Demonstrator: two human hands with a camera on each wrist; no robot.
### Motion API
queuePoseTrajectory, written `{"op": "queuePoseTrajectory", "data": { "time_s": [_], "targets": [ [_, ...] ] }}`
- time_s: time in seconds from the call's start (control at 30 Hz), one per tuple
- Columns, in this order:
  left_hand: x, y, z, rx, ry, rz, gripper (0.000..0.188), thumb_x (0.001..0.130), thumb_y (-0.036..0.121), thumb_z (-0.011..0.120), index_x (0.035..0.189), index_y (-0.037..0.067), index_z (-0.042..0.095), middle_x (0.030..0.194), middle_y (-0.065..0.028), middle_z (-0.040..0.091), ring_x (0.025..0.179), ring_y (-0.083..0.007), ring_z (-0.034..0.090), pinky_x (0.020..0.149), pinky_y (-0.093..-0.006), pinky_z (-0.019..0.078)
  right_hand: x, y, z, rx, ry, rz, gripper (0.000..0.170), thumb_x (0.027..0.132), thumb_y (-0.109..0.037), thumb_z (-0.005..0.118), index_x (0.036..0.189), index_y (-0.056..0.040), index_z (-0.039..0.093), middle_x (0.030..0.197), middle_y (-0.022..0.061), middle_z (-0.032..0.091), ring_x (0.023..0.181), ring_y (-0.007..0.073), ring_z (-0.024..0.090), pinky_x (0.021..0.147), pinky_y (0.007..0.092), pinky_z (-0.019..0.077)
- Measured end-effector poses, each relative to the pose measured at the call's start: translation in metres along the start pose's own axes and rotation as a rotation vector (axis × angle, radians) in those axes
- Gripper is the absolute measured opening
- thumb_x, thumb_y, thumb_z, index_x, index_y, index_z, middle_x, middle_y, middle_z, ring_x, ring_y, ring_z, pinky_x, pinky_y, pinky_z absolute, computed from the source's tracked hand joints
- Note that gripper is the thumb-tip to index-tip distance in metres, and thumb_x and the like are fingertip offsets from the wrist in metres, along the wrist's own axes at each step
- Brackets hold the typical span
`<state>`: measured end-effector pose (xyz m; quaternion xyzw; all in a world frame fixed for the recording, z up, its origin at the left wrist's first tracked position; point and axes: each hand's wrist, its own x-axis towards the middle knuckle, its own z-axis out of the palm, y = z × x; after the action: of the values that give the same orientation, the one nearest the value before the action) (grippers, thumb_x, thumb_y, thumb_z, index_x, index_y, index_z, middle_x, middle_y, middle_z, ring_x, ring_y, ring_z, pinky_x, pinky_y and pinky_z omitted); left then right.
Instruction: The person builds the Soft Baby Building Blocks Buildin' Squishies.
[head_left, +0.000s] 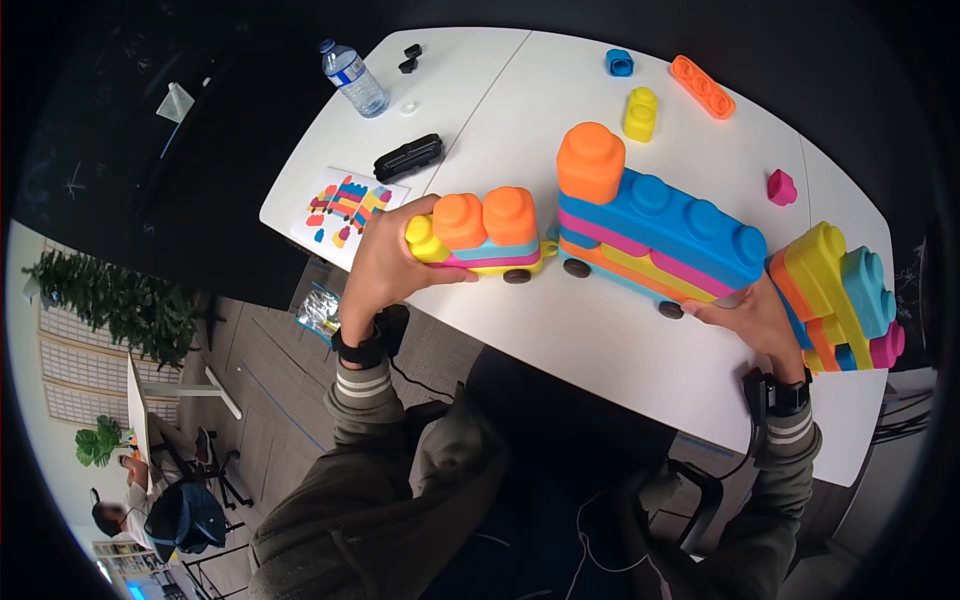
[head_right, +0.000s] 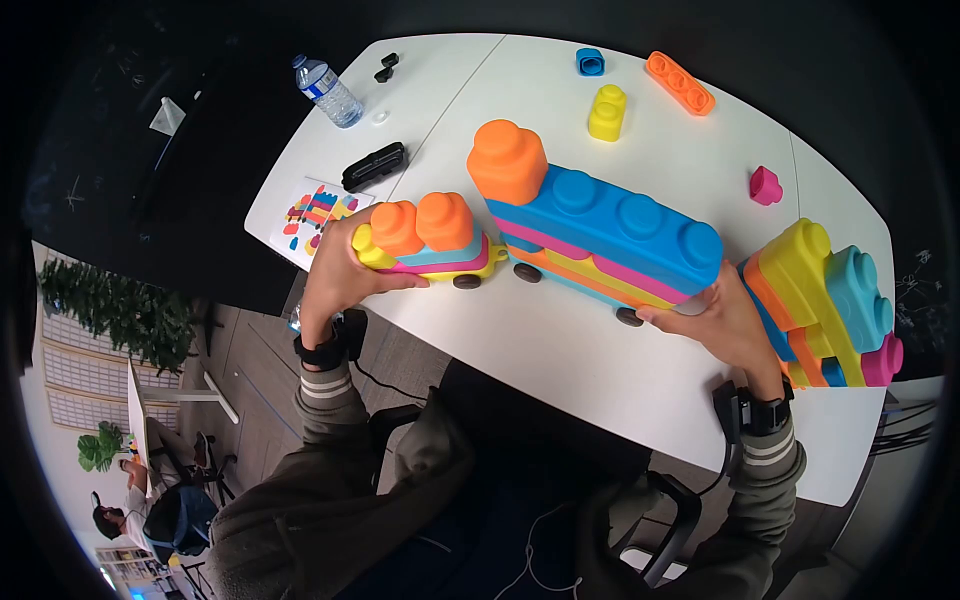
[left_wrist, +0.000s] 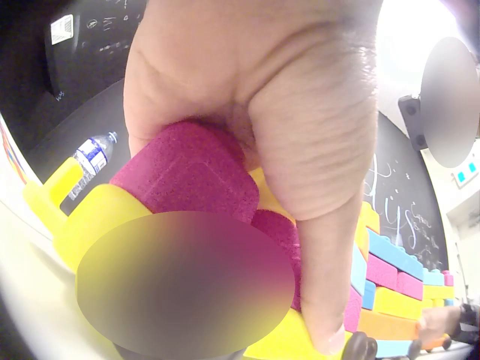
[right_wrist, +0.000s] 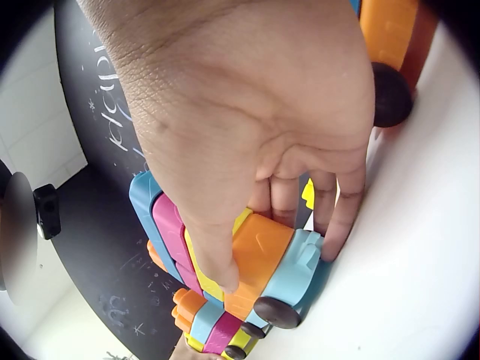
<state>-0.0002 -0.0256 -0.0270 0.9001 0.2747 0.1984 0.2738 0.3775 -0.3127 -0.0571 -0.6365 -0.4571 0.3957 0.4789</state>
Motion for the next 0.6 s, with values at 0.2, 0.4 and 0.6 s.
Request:
{"op": "queuePoseTrajectory", "data": {
  "time_s": [0.2, 0.4, 0.6],
  "targets": [
    [-0.0001, -0.0003, 0.0004, -0.003, 0.0, 0.002, 0.078, 0.066, 0.031, 0.115, 0.13, 0.007, 0.079, 0.113, -0.0116, 0.088, 0.104, -0.0303, 0.085, 0.095, -0.0385, 0.0651, -0.0008, -0.0046, -0.0004, -0.002, -0.008, 0.048, 0.068, 0.087, -0.006, 0.103, 0.146, -0.002, 0.069, 0.13, 0.0081, 0.081, 0.119, 0.0192, 0.077, 0.114, 0.0402, 0.0601],
    [-0.0008, 0.0017, 0.001, -0.007, -0.002, -0.008, 0.078, 0.066, 0.029, 0.115, 0.131, 0.007, 0.079, 0.114, -0.0114, 0.088, 0.105, -0.0292, 0.086, 0.096, -0.0382, 0.0651, -0.0014, -0.0021, -0.0007, 0.0, -0.001, 0.029, 0.068, 0.087, -0.006, 0.103, 0.146, -0.0022, 0.069, 0.131, 0.0083, 0.081, 0.12, 0.0193, 0.076, 0.115, 0.041, 0.0591],
    [-0.0012, 0.0018, 0.001, -0.014, -0.001, -0.002, 0.077, 0.066, 0.029, 0.115, 0.131, 0.007, 0.079, 0.114, -0.0112, 0.088, 0.105, -0.0285, 0.085, 0.096, -0.0378, 0.0648, -0.0012, 0.0012, -0.0024, 0.0, -0.008, 0.01, 0.071, 0.087, -0.005, 0.103, 0.148, -0.0023, 0.068, 0.133, 0.0086, 0.08, 0.122, 0.0199, 0.076, 0.116, 0.0412, 0.0589]
  ]
}}
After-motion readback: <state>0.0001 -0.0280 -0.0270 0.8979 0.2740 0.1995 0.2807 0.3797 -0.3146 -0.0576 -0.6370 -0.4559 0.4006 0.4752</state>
